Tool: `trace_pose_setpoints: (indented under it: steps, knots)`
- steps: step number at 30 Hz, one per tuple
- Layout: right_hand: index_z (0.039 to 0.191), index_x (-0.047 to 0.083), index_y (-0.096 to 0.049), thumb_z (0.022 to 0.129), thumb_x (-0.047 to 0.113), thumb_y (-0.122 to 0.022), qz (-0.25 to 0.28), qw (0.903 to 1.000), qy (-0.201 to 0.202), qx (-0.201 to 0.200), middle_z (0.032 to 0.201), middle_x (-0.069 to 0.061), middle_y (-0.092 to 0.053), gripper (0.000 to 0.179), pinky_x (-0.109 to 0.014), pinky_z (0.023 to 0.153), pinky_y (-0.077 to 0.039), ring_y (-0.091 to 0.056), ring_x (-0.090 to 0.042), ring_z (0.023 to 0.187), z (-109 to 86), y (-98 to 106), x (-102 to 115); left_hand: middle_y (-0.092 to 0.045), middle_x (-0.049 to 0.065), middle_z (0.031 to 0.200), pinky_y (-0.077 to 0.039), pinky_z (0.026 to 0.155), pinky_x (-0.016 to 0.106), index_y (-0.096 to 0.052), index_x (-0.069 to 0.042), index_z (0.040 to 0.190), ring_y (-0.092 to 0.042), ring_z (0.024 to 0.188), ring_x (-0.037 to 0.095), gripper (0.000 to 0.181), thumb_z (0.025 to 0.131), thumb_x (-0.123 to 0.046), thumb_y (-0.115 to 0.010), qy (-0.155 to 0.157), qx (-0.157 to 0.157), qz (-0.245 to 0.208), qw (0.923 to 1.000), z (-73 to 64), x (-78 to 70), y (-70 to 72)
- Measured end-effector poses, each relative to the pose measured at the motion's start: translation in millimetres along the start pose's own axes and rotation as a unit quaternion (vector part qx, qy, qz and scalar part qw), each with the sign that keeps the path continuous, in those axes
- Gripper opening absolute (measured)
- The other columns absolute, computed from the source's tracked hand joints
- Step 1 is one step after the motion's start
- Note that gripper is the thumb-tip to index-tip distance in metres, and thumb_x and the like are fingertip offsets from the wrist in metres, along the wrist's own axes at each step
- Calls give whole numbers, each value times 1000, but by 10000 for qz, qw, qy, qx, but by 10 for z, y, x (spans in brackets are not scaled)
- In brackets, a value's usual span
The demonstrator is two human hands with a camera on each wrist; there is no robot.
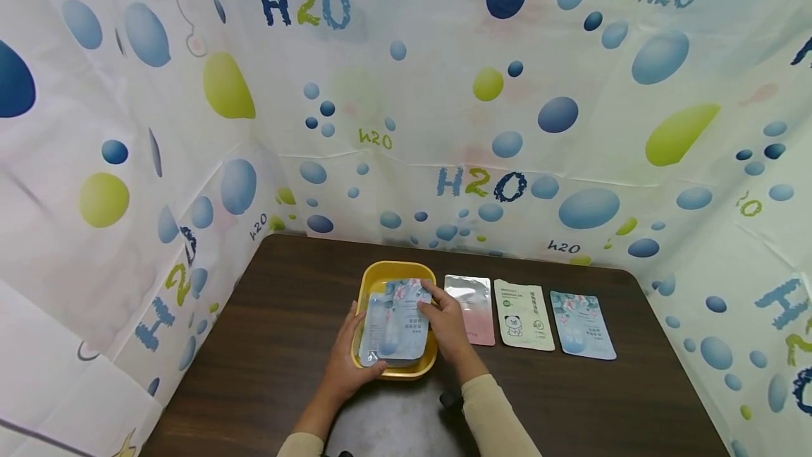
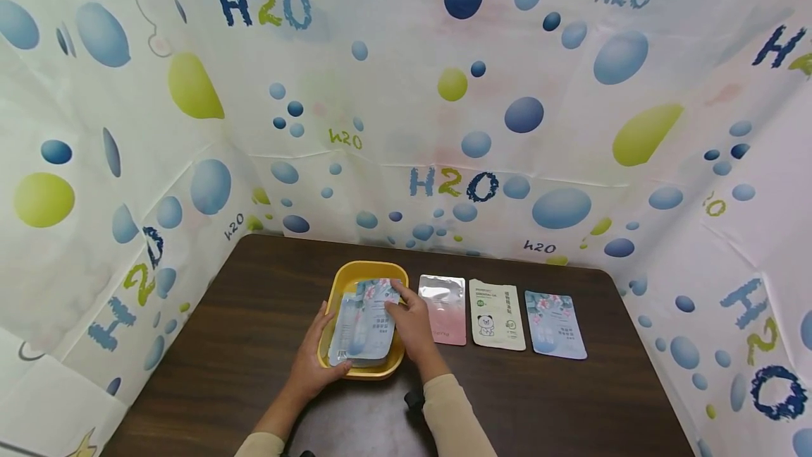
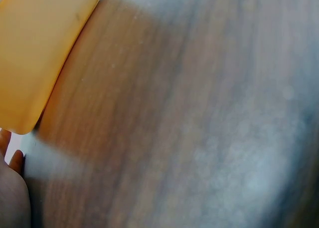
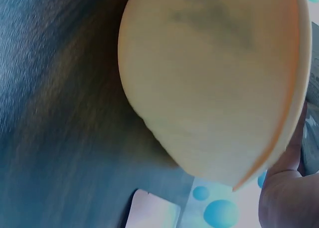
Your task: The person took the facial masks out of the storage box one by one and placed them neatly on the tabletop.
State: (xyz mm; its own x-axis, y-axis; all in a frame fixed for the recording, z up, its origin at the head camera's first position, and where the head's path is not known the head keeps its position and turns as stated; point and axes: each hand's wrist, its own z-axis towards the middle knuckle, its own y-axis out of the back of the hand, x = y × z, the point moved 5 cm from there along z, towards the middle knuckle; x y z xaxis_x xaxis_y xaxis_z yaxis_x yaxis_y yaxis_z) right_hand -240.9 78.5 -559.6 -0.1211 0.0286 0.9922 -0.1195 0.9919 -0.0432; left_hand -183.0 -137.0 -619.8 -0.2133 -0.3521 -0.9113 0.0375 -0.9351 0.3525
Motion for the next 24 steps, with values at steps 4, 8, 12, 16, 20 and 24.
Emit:
trace_pose_setpoints:
  steps: [4,8,12,16,20,24]
  knots:
    - [152,8,-49,102,9,-56,168,9998,62,-132,153,-17,-50,50,-29,100,-54,-60,-21,119,15,79,17,-21,4,172,-29,116,63,-44,-8,153,-27,154,34,107,62,-32,-95,42,-1,-12,10000,-4,3,-4]
    - [152,11,-49,102,11,-56,339,9993,-51,-167,149,-17,-53,50,-29,89,-59,-65,-19,109,18,164,27,-21,4,172,-29,116,62,-44,-8,153,-27,154,35,107,61,-31,-96,8,-21,-7,10000,-4,2,-6]
    - [153,16,-49,103,14,-56,492,9986,-169,-135,136,-20,-59,50,-36,79,-62,-71,-18,96,-4,250,52,-22,4,171,-30,118,53,-44,-8,152,-28,154,34,107,61,-30,-95,-12,-42,24,10000,-5,-1,-4]
    - [153,17,-49,103,14,-56,700,9974,-145,-101,137,-21,-58,50,-39,80,-62,-72,-17,98,-21,332,94,-23,4,171,-31,118,44,-45,-9,152,-29,153,34,106,60,-29,-95,-52,-71,49,9999,-3,-4,-1]
    - [154,14,-46,104,15,-56,762,9970,-133,-78,139,-20,-56,52,-37,78,-62,-73,-16,98,-25,428,109,-24,5,171,-31,118,40,-46,-9,152,-29,153,34,106,60,-30,-95,-109,-114,42,9999,-3,-8,3]
    - [153,13,-48,103,13,-55,831,9962,-149,-191,138,-17,-55,50,-31,79,-61,-70,-14,98,-17,539,102,-25,6,170,-27,117,27,-46,-9,151,-29,152,32,106,60,-31,-95,-150,-133,36,9998,-5,-8,0]
